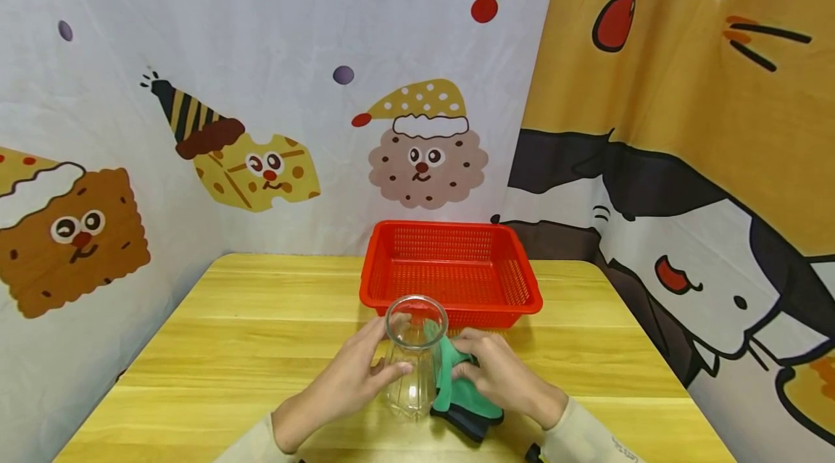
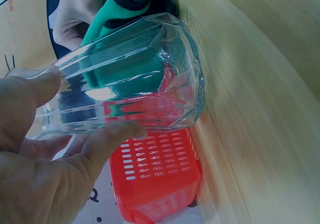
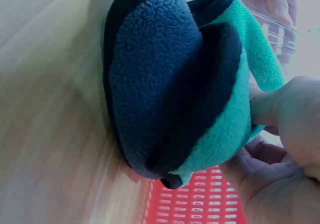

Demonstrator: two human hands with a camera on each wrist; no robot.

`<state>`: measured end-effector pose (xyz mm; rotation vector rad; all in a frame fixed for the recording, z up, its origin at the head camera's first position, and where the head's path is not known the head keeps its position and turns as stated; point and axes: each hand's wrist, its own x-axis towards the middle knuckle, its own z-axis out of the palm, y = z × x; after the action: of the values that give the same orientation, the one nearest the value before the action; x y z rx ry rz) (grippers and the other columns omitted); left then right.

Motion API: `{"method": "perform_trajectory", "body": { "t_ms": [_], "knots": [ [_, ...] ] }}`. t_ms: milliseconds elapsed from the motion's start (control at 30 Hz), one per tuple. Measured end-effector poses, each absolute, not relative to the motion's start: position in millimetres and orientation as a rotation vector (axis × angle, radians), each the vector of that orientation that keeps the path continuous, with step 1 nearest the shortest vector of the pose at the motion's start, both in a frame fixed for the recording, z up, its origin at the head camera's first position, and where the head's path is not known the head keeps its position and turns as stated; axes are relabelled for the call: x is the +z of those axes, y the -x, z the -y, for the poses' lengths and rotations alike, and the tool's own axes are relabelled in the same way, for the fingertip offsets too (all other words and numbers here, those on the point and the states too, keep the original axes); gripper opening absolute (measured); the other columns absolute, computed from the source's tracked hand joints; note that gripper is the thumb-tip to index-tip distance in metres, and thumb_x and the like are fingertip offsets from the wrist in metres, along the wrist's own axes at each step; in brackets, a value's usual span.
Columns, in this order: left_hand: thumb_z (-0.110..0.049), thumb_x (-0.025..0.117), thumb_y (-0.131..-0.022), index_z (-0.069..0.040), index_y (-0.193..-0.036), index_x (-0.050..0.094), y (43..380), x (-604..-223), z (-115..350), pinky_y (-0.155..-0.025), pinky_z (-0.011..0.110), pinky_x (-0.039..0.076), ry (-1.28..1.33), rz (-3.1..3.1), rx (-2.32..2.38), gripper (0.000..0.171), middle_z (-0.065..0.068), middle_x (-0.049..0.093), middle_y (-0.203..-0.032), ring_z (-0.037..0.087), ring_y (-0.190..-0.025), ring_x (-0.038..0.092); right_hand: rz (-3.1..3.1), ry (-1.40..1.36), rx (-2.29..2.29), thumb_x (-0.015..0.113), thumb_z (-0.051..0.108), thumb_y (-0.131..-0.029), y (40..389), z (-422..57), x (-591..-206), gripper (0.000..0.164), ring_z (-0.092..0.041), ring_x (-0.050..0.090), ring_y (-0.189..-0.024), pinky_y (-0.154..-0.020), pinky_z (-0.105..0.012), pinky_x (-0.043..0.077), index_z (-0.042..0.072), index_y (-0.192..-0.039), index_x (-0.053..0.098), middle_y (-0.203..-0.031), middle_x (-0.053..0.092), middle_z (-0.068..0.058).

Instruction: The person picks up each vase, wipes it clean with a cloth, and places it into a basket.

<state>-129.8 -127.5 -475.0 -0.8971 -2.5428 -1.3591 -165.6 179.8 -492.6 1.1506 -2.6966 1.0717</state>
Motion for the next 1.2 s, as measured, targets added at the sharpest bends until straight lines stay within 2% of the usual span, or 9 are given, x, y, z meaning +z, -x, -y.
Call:
{"method": "perform_trajectory", "body": {
  "t_ms": [167,267,667,933,1200],
  "knots": [
    [-0.033,0.083,-0.110,-0.016,-0.167,0.056,130.2,-475.6,127.8,-0.097,0.033,0.073,0.904,2.539,-1.345,0.066,0.012,0.071,-0.155,0.042,-0.142,0.072,2.639,-1.146,1.128,0.087,0.008,-0.104,165.2,-180.1,-492.5,0.037,0.002,0.072,-0.098,-0.082,-0.021,0.067,0.007,-0.141,0.083,-0.114,0.080,0.004],
    [-0.033,0.083,-0.110,-0.016,-0.167,0.056,130.4,-475.8,127.8,-0.097,0.032,0.073,0.901,2.540,-1.342,0.065,0.012,0.071,-0.154,0.042,-0.141,0.073,2.590,-1.152,1.142,0.088,0.007,-0.103,165.3,-180.2,-491.6,0.038,0.001,0.071,-0.096,-0.081,-0.021,0.067,0.005,-0.140,0.083,-0.114,0.080,0.003],
    [-0.031,0.084,-0.110,-0.015,-0.167,0.056,130.2,-475.1,127.0,-0.091,0.029,0.073,0.900,2.540,-1.347,0.066,0.014,0.072,-0.153,0.042,-0.140,0.073,2.369,-1.130,1.218,0.088,0.001,-0.101,166.1,-175.1,-482.3,0.036,-0.005,0.079,-0.103,-0.087,-0.025,0.072,0.013,-0.135,0.086,-0.120,0.083,0.005],
    [-0.034,0.083,-0.110,-0.016,-0.168,0.055,129.9,-476.1,126.8,-0.095,0.033,0.074,0.895,2.545,-1.335,0.067,0.014,0.071,-0.154,0.042,-0.140,0.073,2.319,-1.107,1.239,0.088,0.000,-0.100,165.6,-173.3,-478.5,0.032,-0.007,0.079,-0.103,-0.086,-0.028,0.073,0.015,-0.129,0.088,-0.117,0.083,0.004],
    [-0.032,0.084,-0.109,-0.016,-0.169,0.055,130.1,-476.4,125.8,-0.096,0.032,0.073,0.877,2.555,-1.314,0.068,0.011,0.071,-0.154,0.038,-0.140,0.074,2.292,-1.092,1.276,0.087,0.001,-0.102,164.7,-173.7,-475.3,0.030,-0.007,0.079,-0.102,-0.082,-0.028,0.073,0.021,-0.125,0.087,-0.117,0.083,0.005]
  ]
}}
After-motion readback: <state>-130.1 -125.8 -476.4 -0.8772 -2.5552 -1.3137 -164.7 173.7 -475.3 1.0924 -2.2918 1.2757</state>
